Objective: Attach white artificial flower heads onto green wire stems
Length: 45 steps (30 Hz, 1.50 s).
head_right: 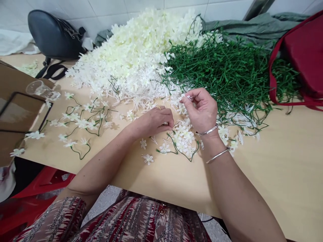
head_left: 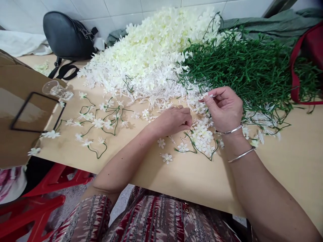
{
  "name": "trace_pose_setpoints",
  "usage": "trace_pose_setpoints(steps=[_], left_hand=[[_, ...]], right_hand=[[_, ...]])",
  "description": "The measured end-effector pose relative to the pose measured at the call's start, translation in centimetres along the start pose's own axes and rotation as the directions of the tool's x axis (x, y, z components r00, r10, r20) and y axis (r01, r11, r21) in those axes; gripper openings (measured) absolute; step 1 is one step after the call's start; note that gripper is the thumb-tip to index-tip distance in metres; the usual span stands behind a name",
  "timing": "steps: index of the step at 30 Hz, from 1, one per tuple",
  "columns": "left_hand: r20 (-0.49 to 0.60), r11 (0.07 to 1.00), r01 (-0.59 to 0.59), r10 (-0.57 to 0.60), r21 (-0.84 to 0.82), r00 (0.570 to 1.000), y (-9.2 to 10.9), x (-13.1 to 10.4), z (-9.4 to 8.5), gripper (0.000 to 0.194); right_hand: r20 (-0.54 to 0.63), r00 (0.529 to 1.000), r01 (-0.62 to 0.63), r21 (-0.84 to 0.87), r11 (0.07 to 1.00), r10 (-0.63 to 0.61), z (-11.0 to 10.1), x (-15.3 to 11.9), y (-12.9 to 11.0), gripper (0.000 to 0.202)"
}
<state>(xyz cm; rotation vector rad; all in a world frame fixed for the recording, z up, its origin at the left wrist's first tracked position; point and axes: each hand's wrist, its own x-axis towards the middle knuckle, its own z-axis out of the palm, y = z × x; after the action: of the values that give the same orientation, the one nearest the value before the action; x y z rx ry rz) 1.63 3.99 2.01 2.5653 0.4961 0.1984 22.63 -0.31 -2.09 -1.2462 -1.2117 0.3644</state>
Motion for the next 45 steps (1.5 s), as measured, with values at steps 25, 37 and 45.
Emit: trace_pose_setpoints(steps=[25, 37, 45], left_hand=[[-0.007, 0.918, 0.0, 0.002, 0.398, 1.0, 1.3, -0.3, 1.1, 0.021], [-0.024, 0.929, 0.004, 0.006, 0.371, 1.0, 1.2, 0.2, 1.6, 0.018], [-0.404, 0.966, 0.054, -0.156, -0.253, 0.901, 0.7, -0.1, -1.8, 0.018]], right_hand=[[0.025, 0.995, -0.1, 0.011, 0.995, 0.1, -0.4, -1.3, -0.6, 0.019], [0.027, 0.995, -0.102, 0.054, 0.993, 0.101, 0.1, -0.8, -0.7, 0.014], [0.018, 0.991, -0.135, 0.204, 0.97, 0.134, 0.1, -0.1, -2.1, 0.017]])
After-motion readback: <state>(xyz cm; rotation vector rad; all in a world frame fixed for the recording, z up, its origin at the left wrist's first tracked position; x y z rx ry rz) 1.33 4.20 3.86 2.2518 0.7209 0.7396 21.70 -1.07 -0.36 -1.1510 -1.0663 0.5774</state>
